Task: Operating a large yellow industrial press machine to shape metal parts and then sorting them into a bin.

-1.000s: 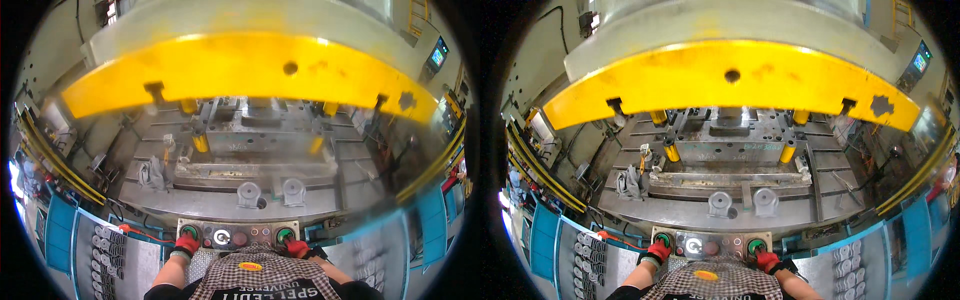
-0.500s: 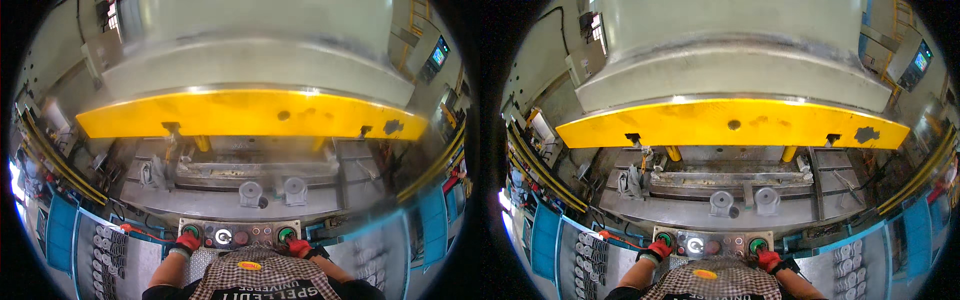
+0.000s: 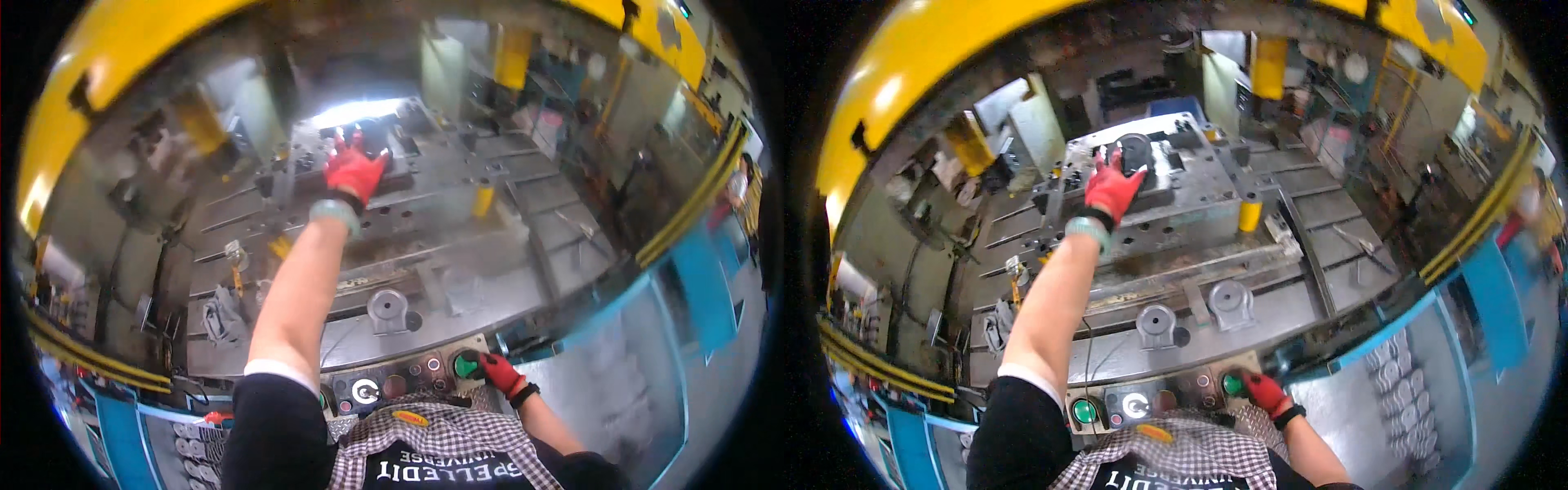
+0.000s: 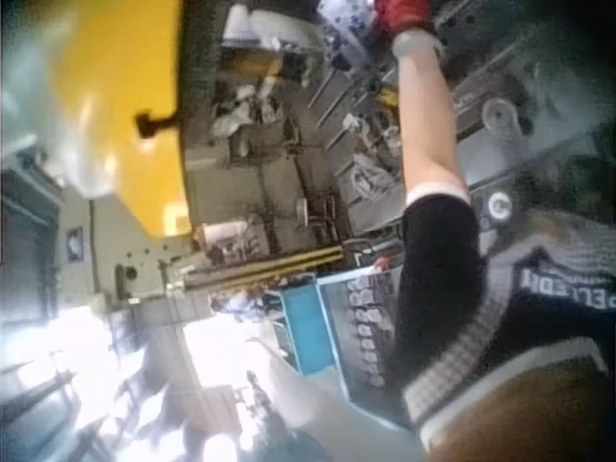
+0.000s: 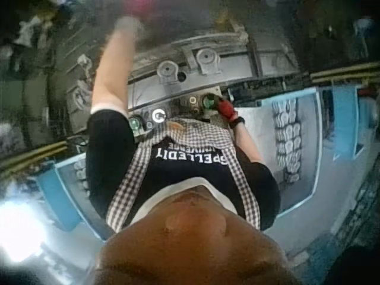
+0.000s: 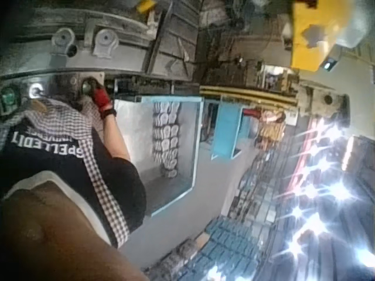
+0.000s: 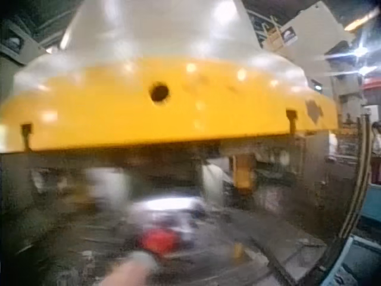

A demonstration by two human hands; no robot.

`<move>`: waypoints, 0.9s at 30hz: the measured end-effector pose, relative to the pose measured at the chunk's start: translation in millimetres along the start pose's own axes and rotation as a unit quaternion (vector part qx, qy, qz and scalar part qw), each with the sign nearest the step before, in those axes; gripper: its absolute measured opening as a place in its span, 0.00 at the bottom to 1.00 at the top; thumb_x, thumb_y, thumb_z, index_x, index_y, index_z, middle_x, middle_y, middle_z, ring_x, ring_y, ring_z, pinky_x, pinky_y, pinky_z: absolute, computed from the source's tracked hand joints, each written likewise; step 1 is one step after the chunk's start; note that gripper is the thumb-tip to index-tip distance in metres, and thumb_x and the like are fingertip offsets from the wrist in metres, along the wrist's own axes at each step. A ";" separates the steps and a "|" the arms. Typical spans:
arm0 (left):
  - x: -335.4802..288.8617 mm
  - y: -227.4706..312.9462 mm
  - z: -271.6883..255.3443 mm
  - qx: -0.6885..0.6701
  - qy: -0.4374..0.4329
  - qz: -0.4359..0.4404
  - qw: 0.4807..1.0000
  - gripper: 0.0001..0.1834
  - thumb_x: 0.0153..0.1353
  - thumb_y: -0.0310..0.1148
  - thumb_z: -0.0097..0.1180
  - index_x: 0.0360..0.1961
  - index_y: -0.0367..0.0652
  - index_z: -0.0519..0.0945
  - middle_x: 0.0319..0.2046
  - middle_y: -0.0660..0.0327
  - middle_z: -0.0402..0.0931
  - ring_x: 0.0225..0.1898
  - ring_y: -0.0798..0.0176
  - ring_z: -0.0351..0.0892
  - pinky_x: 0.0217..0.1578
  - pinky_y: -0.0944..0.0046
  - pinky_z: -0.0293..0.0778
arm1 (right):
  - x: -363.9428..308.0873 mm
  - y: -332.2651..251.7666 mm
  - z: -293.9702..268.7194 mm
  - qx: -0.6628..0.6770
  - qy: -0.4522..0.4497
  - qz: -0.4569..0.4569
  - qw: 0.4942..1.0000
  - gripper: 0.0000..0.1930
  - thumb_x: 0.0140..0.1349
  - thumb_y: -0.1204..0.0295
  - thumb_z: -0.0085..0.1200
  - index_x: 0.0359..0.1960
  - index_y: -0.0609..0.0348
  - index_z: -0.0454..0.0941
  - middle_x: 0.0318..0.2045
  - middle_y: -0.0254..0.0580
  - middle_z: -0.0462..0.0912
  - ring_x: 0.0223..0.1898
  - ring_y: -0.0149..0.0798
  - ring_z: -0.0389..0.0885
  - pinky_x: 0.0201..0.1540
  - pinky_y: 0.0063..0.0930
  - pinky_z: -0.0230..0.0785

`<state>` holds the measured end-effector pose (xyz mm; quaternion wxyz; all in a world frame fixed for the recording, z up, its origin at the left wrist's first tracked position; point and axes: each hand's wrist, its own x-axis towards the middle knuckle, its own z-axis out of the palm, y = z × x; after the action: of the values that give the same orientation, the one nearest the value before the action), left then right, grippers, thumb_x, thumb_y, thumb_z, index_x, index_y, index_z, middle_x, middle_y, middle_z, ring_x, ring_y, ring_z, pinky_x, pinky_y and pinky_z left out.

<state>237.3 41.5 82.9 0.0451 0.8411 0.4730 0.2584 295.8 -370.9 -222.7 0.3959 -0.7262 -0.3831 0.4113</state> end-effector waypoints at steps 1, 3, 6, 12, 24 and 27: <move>16.1 12.9 8.2 0.018 -0.068 -0.037 0.997 0.47 0.45 0.65 0.46 0.63 0.55 0.49 0.64 0.52 0.38 0.59 0.44 0.53 0.57 0.54 0.53 | 0.6 11.7 3.7 0.052 0.028 -0.049 0.997 0.24 0.60 0.53 0.42 0.46 0.63 0.69 0.35 0.40 0.76 0.34 0.30 0.75 0.34 0.22 0.67; 33.2 25.4 16.6 0.067 -0.139 -0.085 0.984 0.49 0.43 0.68 0.44 0.63 0.59 0.44 0.64 0.53 0.33 0.60 0.43 0.52 0.58 0.53 0.51 | 3.4 -18.9 6.1 0.128 0.057 -0.101 0.985 0.25 0.61 0.54 0.40 0.50 0.63 0.66 0.43 0.43 0.73 0.41 0.33 0.73 0.41 0.25 0.66; 54.2 8.5 45.1 0.105 -0.124 -0.091 0.982 0.46 0.45 0.65 0.43 0.63 0.61 0.43 0.64 0.52 0.32 0.61 0.43 0.50 0.58 0.51 0.52 | 4.1 -112.3 1.5 0.222 0.085 -0.081 0.968 0.29 0.62 0.50 0.31 0.55 0.61 0.60 0.51 0.45 0.68 0.46 0.41 0.71 0.49 0.32 0.63; 74.1 9.5 43.8 -0.083 -0.065 -0.035 0.994 0.39 0.44 0.59 0.52 0.56 0.52 0.63 0.54 0.51 0.61 0.50 0.52 0.69 0.49 0.56 0.65 | 75.1 -94.1 1.8 0.581 0.113 -0.011 0.806 0.33 0.60 0.44 0.30 0.58 0.58 0.54 0.52 0.47 0.65 0.49 0.44 0.68 0.53 0.36 0.60; -147.7 -82.8 -86.8 -0.739 -0.248 -0.049 0.625 0.17 0.61 0.33 0.42 0.49 0.38 0.68 0.42 0.57 0.73 0.44 0.61 0.72 0.43 0.65 0.70 | 120.8 -86.4 -8.3 0.538 0.082 -0.050 0.837 0.35 0.56 0.38 0.30 0.53 0.52 0.65 0.47 0.43 0.70 0.46 0.44 0.70 0.46 0.39 0.65; -213.2 -97.6 -35.1 -0.598 -0.234 -0.049 0.765 0.19 0.59 0.34 0.44 0.50 0.37 0.67 0.46 0.54 0.70 0.46 0.60 0.71 0.46 0.65 0.68 | 123.7 -70.6 -17.4 0.625 0.016 -0.099 0.774 0.36 0.54 0.38 0.34 0.54 0.54 0.64 0.49 0.44 0.69 0.48 0.45 0.68 0.48 0.40 0.64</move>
<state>55.9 -85.5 -1.7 0.6613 0.6534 0.2378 0.2814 340.8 -238.6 -190.2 0.8069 -0.2834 -0.1050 0.5075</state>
